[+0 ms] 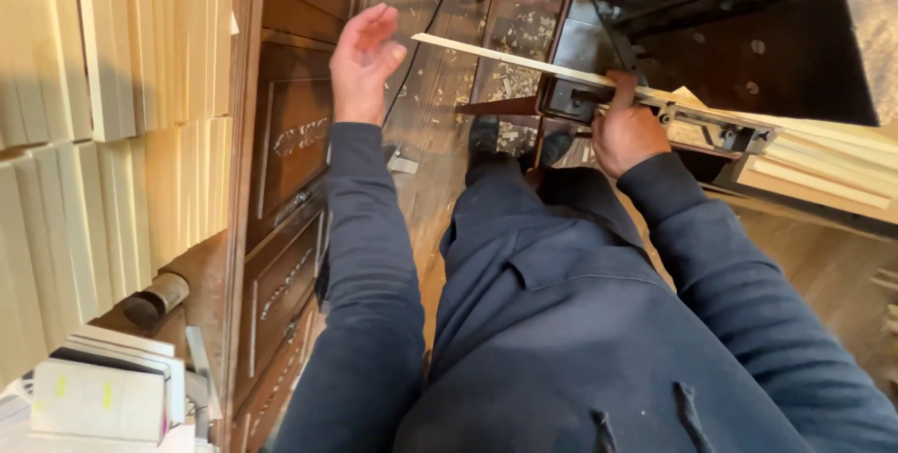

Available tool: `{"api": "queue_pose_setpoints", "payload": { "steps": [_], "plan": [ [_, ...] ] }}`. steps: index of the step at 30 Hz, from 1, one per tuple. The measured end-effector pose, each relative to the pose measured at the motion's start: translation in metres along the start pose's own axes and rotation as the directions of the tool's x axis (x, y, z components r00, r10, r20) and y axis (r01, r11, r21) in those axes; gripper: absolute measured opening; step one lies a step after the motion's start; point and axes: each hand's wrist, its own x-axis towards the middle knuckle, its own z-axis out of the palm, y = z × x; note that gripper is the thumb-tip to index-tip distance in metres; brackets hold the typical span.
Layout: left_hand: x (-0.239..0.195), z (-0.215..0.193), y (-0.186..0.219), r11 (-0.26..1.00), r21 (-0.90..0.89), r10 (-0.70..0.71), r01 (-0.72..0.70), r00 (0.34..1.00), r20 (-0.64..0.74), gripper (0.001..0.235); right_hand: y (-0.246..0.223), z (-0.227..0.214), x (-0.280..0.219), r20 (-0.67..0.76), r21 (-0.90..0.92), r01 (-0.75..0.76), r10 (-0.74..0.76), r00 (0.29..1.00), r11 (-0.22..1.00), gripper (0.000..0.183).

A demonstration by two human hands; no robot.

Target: Cutting thin wood moulding strips into mitred sections using a manual guillotine chopper.

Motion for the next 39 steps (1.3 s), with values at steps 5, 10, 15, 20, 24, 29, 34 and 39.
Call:
{"api": "queue_pose_setpoints", "payload": {
  "steps": [5, 10, 15, 20, 24, 29, 34, 39],
  "plan": [
    [-0.020, 0.080, -0.051, -0.096, -0.992, -0.194, 0.078, 0.976, 0.096, 0.047, 0.009, 0.002, 0.000, 0.017, -0.009, 0.040, -0.040, 0.999, 0.999, 0.062],
    [-0.014, 0.141, -0.067, -0.320, -0.942, -0.204, -0.104, 0.978, -0.039, 0.032, 0.008, 0.000, 0.004, 0.041, -0.036, 0.025, -0.023, 0.999, 0.999, 0.062],
    [-0.015, 0.162, -0.089, -0.435, -0.891, -0.251, -0.127, 0.968, -0.015, 0.026, 0.001, -0.004, 0.004, 0.063, -0.038, 0.001, 0.002, 0.998, 0.999, 0.062],
    [-0.018, 0.164, -0.094, -0.404, -0.909, -0.236, -0.108, 0.972, -0.011, 0.024, 0.015, 0.004, 0.003, 0.069, -0.037, 0.003, 0.000, 0.998, 0.999, 0.061],
    [-0.013, 0.166, -0.099, -0.400, -0.911, -0.233, -0.095, 0.973, 0.000, 0.023, 0.006, -0.002, 0.006, 0.070, -0.030, -0.011, 0.013, 0.997, 0.999, 0.062],
    [-0.016, 0.168, -0.101, -0.418, -0.903, -0.271, -0.103, 0.962, 0.016, 0.022, 0.009, 0.001, 0.004, 0.056, -0.028, 0.002, 0.000, 0.998, 1.000, 0.062],
    [-0.016, 0.164, -0.099, -0.414, -0.904, -0.251, -0.101, 0.968, 0.007, 0.021, 0.005, -0.002, 0.002, 0.036, -0.005, 0.024, -0.024, 0.999, 1.000, 0.061],
    [-0.005, 0.092, -0.032, -0.186, -0.956, -0.213, -0.229, 0.959, -0.188, 0.030, 0.012, 0.005, 0.002, -0.008, 0.024, 0.043, -0.043, 0.999, 0.999, 0.061]
  ]
}}
